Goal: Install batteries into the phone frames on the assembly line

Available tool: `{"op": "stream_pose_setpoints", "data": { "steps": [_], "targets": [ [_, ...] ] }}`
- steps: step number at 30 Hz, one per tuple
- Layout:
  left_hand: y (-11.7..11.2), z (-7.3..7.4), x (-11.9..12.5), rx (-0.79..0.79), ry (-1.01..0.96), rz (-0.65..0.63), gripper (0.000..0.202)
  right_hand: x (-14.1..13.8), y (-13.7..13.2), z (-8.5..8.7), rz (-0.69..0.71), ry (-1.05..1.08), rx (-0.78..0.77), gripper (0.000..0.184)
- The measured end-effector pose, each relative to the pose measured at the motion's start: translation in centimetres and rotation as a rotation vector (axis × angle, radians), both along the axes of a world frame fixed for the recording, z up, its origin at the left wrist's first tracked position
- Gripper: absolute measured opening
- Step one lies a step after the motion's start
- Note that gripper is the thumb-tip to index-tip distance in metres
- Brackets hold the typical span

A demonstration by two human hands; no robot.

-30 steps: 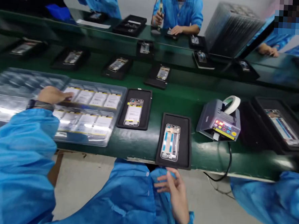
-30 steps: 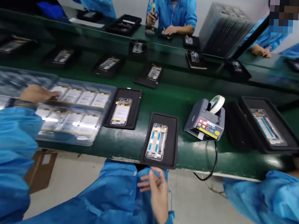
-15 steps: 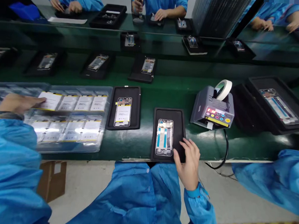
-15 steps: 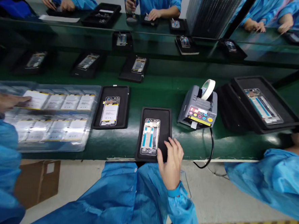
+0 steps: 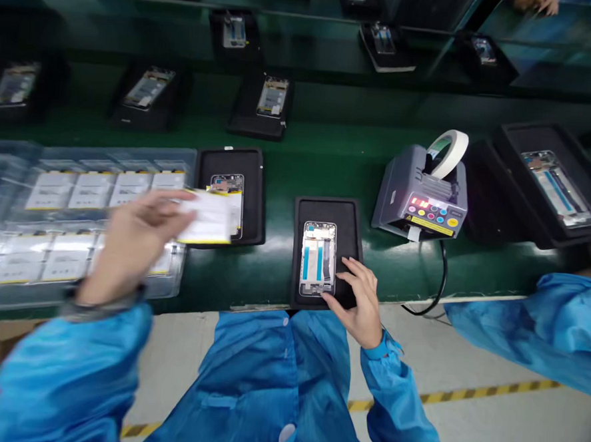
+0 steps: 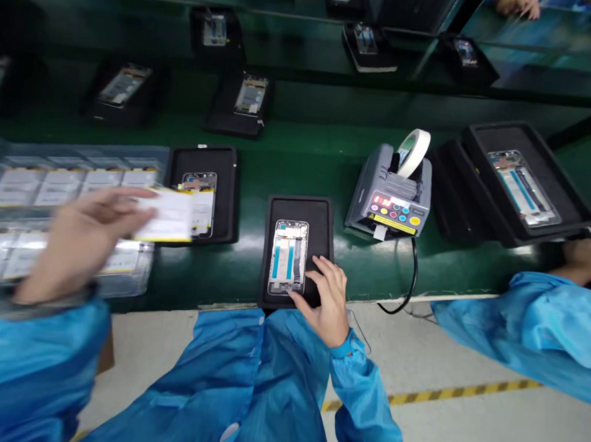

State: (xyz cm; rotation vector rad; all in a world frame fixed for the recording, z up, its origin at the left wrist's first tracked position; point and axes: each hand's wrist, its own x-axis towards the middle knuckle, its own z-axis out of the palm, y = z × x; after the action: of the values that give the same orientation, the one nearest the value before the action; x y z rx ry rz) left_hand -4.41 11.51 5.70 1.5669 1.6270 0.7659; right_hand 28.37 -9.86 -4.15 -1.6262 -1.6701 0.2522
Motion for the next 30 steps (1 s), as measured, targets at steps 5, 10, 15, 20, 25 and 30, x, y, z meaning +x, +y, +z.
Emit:
{"op": "stream_pose_setpoints", "data": {
  "steps": [5,10,15,20,25,30],
  "targets": [
    [-6.7,-4.1,12.6,-0.202,-0.333,-0.281,0.032,-0.3,0.1,0.1,-0.051,0.073,0.017,0.026],
    [-8.8,-6.3,15.0,-0.097,-0.261,-0.269,0.026,-0.3,0.0,0.0,-0.082,0.095,-0.011,0.016],
    [-9.9,-7.0,14.9,-0.041,-0.111,-0.322,0.027,-0.3,0.1,0.1,-0.105,0.073,-0.033,0.008],
    [-10.1,-7.1,14.8,-0.003,0.055,-0.407,0.038,-0.4,0.3,0.3,-0.093,0.088,0.007,0.009],
    [-9.2,-7.2,14.7,0.074,0.284,-0.538,0.057,-0.4,0.3,0.3,-0.092,0.097,0.014,0.010],
    [-8.8,-7.5,15.1,0.142,0.427,-0.603,0.060,-0.5,0.1,0.0,-0.101,0.105,-0.012,0.012]
  ]
}}
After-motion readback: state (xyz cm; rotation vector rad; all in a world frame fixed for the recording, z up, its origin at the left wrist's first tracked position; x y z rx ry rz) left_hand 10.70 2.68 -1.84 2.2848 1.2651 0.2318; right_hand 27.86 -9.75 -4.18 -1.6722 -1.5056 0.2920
